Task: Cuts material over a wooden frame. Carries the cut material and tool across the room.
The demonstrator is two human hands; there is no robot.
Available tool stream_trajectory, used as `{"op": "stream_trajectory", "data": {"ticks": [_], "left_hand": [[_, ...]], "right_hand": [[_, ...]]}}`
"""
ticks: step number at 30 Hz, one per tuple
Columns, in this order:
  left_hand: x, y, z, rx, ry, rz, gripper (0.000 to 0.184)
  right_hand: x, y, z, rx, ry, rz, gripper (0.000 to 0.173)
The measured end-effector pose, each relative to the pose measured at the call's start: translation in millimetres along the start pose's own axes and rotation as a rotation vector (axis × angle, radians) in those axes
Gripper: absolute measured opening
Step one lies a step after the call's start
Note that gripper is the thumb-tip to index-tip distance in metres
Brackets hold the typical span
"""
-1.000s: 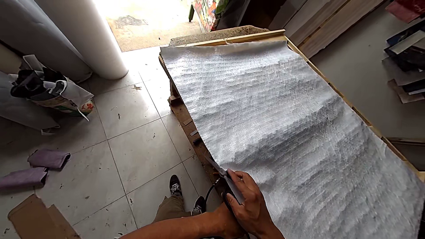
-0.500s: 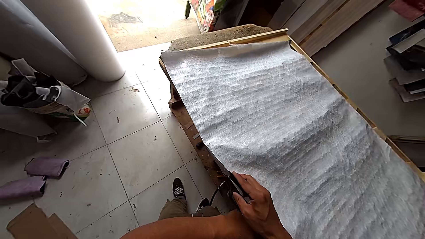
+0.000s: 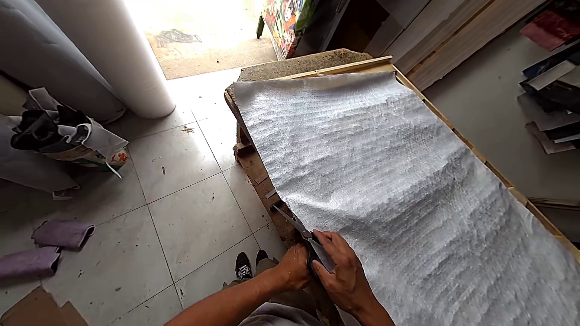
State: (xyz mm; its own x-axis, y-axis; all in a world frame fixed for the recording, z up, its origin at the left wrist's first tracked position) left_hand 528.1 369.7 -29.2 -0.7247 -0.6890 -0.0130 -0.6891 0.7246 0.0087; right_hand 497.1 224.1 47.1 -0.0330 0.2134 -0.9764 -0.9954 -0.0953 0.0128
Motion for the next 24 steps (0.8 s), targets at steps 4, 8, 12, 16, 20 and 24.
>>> {"op": "stream_trajectory", "data": {"ticks": [4, 8, 12, 16, 20, 24], "left_hand": [[-10, -2, -3, 0.047, -0.112, 0.033, 0.044], [-4, 4, 0, 0.036, -0.14, 0.103, 0.03], [-9, 8, -2, 0.041, -0.147, 0.138, 0.035], [-24, -3, 0, 0.028, -0.237, 0.29, 0.037], [-36, -4, -16, 0.057, -0.208, 0.298, 0.035], [-36, -11, -11, 0.252, -0.237, 0.171, 0.032]], "right_hand": [[-15, 20, -12, -0.014, -0.035, 0.017, 0.059], [-7, 2, -6, -0.024, 0.034, 0.018, 0.06], [5, -17, 7, -0.072, 0.024, -0.024, 0.055], [-1, -11, 3, -0.051, -0.095, -0.063, 0.046], [6, -33, 19, -0.039, 0.018, -0.068, 0.061], [12, -50, 19, -0.096, -0.023, -0.137, 0.044]]}}
Point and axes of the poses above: each hand's wrist, its own y-axis away from the middle knuckle, its own x-axis out of the palm, z = x × y, the point moved 1 cm from there along -y, towards the middle knuckle, and after that the axes turned 15 degrees about y, right-handed, at the moved point
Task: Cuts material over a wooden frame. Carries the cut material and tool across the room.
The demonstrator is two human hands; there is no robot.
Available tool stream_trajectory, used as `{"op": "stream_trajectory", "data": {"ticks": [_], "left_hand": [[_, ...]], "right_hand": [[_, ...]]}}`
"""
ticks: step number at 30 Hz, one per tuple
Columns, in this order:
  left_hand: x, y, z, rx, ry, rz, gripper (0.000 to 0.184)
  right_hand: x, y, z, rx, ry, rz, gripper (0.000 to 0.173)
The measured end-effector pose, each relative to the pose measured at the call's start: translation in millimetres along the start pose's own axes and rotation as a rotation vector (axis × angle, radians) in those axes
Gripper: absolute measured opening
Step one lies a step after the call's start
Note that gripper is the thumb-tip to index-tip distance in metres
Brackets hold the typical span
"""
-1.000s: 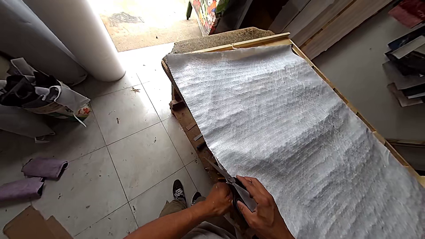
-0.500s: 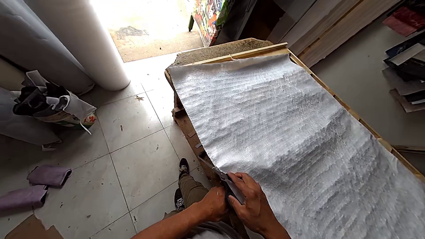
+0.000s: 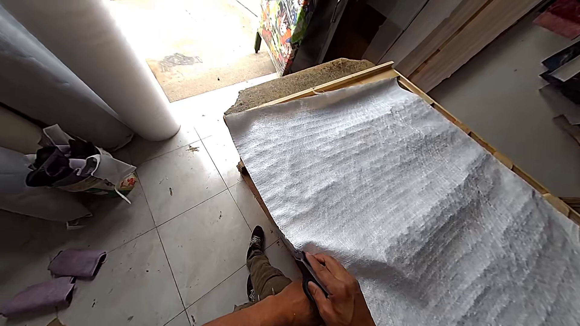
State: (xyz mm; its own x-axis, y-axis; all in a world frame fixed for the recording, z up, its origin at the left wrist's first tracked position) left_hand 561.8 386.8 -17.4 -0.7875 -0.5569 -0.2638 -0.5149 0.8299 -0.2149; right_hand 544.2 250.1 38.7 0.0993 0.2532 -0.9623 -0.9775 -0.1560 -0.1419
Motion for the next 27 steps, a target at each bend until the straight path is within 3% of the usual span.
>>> {"op": "stream_trajectory", "data": {"ticks": [5, 9, 13, 14, 16, 18, 20, 27], "left_hand": [[-15, -5, -18, -0.217, 0.043, 0.068, 0.03], [-6, -4, 15, -0.03, -0.028, 0.084, 0.033], [-1, 0, 36, -0.169, 0.052, 0.141, 0.044], [-5, -1, 35, -0.251, 0.146, 0.111, 0.045], [-22, 3, 30, -0.316, 0.349, -0.153, 0.043], [-36, 6, 37, -0.303, 0.413, -0.417, 0.037], [-45, 8, 45, -0.234, 0.359, -0.484, 0.033], [-77, 3, 36, -0.007, -0.004, -0.102, 0.032]], "right_hand": [[-3, -17, 9, 0.029, 0.102, 0.052, 0.059], [6, -30, 11, 0.03, 0.06, 0.018, 0.045], [-33, -25, 9, 0.105, -0.012, 0.268, 0.056], [-34, -25, 9, 0.111, 0.018, 0.301, 0.059], [-24, -35, 13, 0.115, 0.073, 0.281, 0.062], [-9, -50, 21, 0.107, 0.119, 0.215, 0.062], [2, -61, 29, 0.102, 0.157, 0.154, 0.059], [-11, -61, 27, 0.079, -0.021, 0.172, 0.048]]}}
Point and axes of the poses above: each hand's wrist, its own y-axis away from the middle knuckle, its own x-axis out of the palm, z = x × y, the point moved 1 cm from there along -y, towards the middle knuckle, and after that the axes turned 15 degrees about y, right-handed, at the moved point
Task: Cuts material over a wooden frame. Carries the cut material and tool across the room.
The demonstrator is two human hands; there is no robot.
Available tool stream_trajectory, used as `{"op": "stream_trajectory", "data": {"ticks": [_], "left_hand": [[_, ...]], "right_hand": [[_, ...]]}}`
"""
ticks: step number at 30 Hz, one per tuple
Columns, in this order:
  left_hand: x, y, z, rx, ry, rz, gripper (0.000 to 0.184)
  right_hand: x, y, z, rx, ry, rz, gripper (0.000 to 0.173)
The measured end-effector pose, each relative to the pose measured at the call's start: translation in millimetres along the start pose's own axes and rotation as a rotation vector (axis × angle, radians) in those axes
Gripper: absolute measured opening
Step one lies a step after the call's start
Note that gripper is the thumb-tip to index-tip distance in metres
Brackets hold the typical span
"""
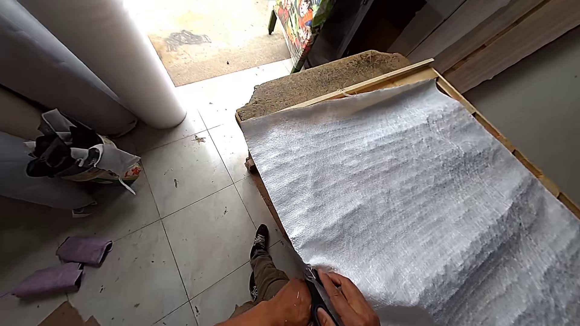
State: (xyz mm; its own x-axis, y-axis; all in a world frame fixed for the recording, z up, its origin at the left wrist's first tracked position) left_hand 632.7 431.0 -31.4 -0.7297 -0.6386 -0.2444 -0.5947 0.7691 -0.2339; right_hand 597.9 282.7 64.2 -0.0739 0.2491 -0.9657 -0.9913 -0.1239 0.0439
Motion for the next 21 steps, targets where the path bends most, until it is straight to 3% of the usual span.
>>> {"op": "stream_trajectory", "data": {"ticks": [3, 7, 10, 15, 19, 21], "left_hand": [[-4, 0, 6, 0.003, -0.022, 0.1, 0.035], [-40, -16, -16, -0.209, 0.099, 0.343, 0.036], [-53, -26, -10, -0.123, 0.104, 0.283, 0.035], [-69, -39, -19, -0.24, 0.035, 0.572, 0.037], [-74, -40, -28, -0.185, 0.134, 0.465, 0.035], [-63, -37, -13, -0.077, 0.1, 0.418, 0.034]], "right_hand": [[-2, -1, -4, -0.029, -0.095, -0.009, 0.039], [-10, -19, 8, -0.014, 0.034, 0.079, 0.055], [-4, -35, 15, 0.009, 0.13, 0.04, 0.054], [-28, -35, 20, 0.08, 0.079, 0.1, 0.058], [-1, -53, 28, 0.062, 0.156, -0.023, 0.057], [3, -56, 27, 0.037, 0.092, -0.049, 0.05]]}}
Point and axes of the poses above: each hand's wrist, its own y-axis away from the middle knuckle, its own x-axis out of the palm, z = x × y, the point moved 1 cm from there along -y, towards the middle knuckle, and after that the axes turned 15 degrees about y, right-handed, at the moved point
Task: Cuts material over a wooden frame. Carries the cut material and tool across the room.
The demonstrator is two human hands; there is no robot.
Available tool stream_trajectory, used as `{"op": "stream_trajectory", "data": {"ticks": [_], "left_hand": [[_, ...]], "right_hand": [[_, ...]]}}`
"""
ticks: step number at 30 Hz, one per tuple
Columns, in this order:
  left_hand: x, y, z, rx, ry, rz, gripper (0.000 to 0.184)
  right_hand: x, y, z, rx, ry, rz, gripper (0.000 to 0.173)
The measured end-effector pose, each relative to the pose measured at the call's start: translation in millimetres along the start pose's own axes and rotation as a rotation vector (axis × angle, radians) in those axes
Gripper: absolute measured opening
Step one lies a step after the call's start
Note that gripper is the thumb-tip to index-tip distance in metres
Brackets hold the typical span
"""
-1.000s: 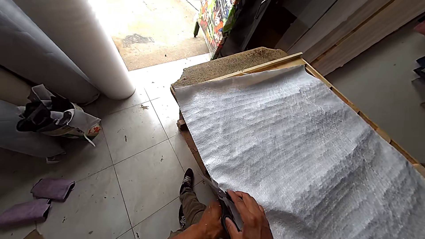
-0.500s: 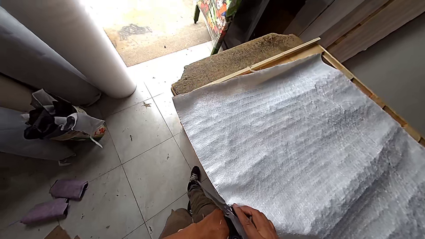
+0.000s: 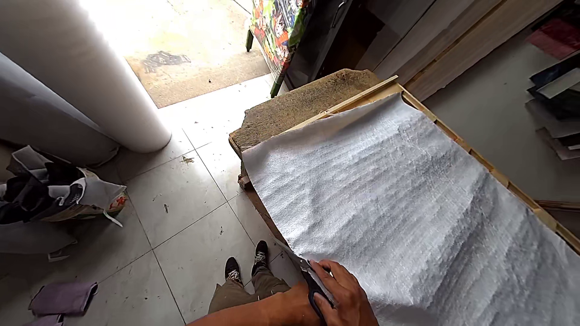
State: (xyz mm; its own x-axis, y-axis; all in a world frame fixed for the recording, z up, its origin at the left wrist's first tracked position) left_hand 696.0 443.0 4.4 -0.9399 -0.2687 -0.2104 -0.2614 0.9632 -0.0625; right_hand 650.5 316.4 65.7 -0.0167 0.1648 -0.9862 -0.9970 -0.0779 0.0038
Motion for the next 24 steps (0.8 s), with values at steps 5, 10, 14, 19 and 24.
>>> {"op": "stream_trajectory", "data": {"ticks": [5, 10, 14, 19, 24], "left_hand": [[11, -3, 26, -0.006, -0.041, 0.128, 0.038], [9, -3, 20, 0.084, -0.122, 0.112, 0.034], [4, 9, 15, 0.21, -0.143, 0.087, 0.035], [-68, 33, -83, -0.285, -0.033, 0.321, 0.035], [-72, 32, -12, -0.159, 0.052, 0.164, 0.046]], "right_hand": [[-12, 1, 3, 0.061, -0.141, -0.004, 0.05], [13, -29, 16, 0.023, 0.023, -0.042, 0.057], [14, -25, 20, 0.027, -0.1, -0.093, 0.046], [18, -51, 45, 0.045, 0.047, -0.055, 0.06], [15, -54, 44, 0.085, -0.126, -0.068, 0.048]]}}
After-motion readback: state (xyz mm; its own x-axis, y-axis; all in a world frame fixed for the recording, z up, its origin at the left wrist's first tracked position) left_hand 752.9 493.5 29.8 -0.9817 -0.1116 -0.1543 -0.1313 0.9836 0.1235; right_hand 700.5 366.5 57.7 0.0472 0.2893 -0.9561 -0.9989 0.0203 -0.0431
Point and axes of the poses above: each hand's wrist, its own y-axis away from the middle knuckle, its own x-axis out of the palm, z = x × y, the point moved 1 cm from there along -y, towards the middle knuckle, and after that the axes turned 15 degrees about y, right-handed, at the moved point
